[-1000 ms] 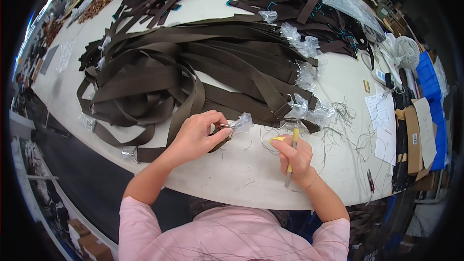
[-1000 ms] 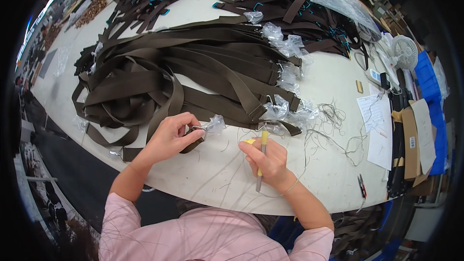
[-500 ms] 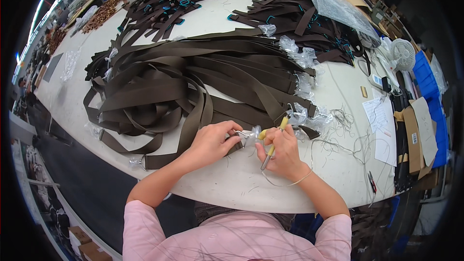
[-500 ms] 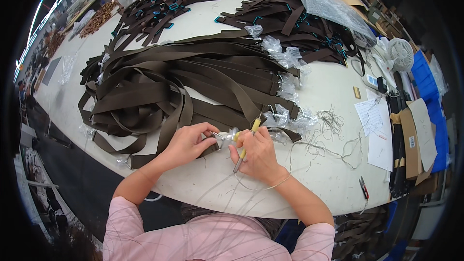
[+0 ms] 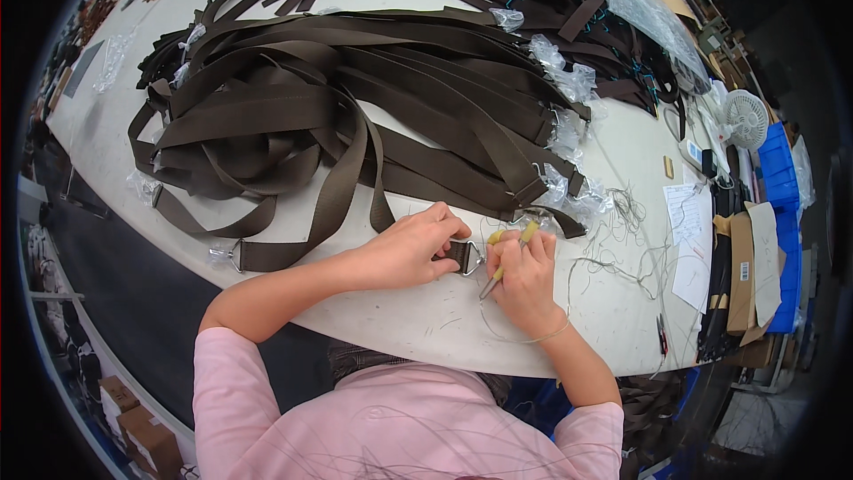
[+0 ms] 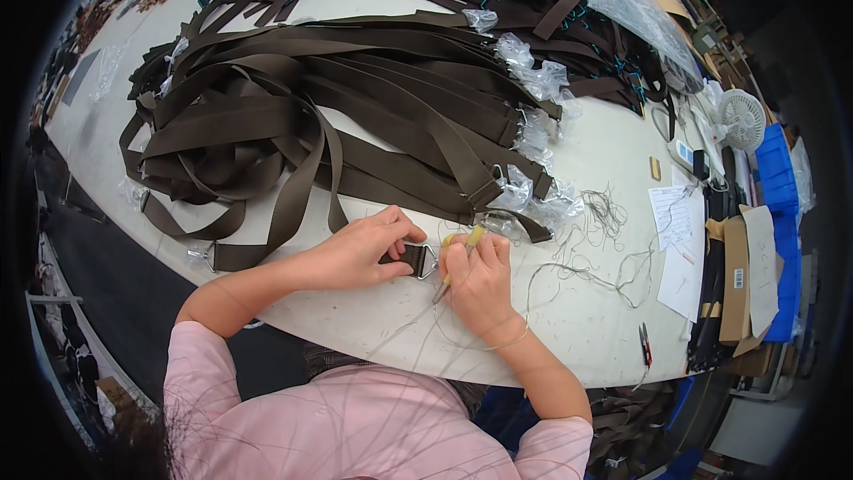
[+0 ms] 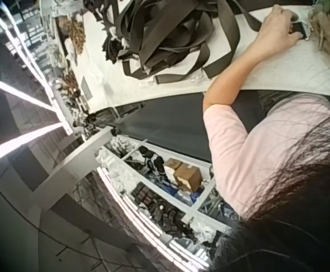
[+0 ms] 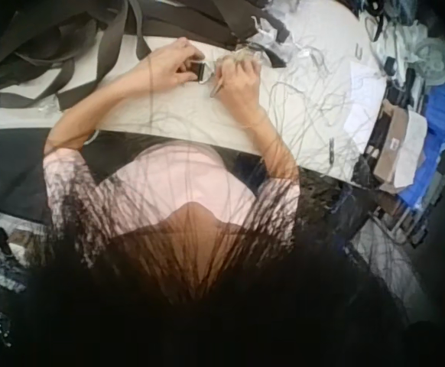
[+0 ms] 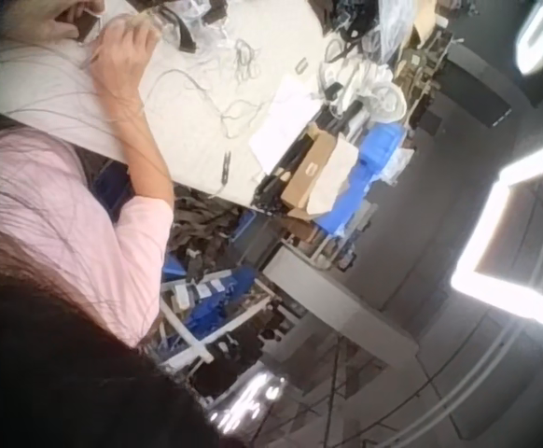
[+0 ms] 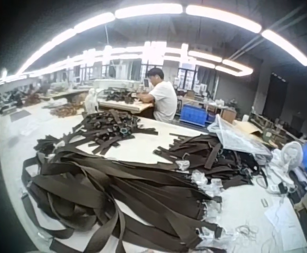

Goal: The person uses a yellow-handled awl to stitch a metal buckle onto the end of a dark green fabric strap. They repeatedly push the awl through the strap and buckle, pull the thread through, and tighten the stitches. The person works on multiple straps sequentially, moving finished items aside.

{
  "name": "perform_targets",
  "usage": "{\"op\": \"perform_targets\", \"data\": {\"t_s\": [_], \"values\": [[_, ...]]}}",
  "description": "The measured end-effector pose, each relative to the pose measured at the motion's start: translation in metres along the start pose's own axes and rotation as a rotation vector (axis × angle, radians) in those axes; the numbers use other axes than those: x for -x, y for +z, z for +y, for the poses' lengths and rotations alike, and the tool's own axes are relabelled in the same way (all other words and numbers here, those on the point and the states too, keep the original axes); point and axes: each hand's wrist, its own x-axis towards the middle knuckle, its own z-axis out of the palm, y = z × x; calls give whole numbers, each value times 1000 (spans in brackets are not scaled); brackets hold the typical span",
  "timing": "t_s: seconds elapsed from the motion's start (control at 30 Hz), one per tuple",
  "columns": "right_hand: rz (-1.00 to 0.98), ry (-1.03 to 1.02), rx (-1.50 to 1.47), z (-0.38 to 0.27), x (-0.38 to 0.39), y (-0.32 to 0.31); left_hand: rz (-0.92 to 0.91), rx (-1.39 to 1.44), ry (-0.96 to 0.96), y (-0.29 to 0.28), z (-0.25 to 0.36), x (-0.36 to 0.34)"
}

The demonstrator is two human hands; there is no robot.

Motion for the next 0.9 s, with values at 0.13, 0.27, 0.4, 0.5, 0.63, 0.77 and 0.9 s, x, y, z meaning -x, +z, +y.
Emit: {"op": "perform_targets", "data": {"t_s": [0.13,0.27,0.4,0.5,0.63,0.77,0.9], "values": [[-31,-66,53,2,-8,9,63,-122,35,8,-7,-1],[48,-80,16,2,-9,13,14,-68,6,3,-11,-5],[160,-101,-45,2,-7,5,1,158,-3,-2,-12,-4],[151,-95,-103,6,2,2,26,135,76,3,-9,-5],[143,-142,-120,8,-12,-23,77,80,94,4,-5,1],[543,165,-373,5,-7,-29,68,139,52,-6,-6,6],[249,512,-1097,-21,-5,-37,100,97,64,-3,-5,12]]}}
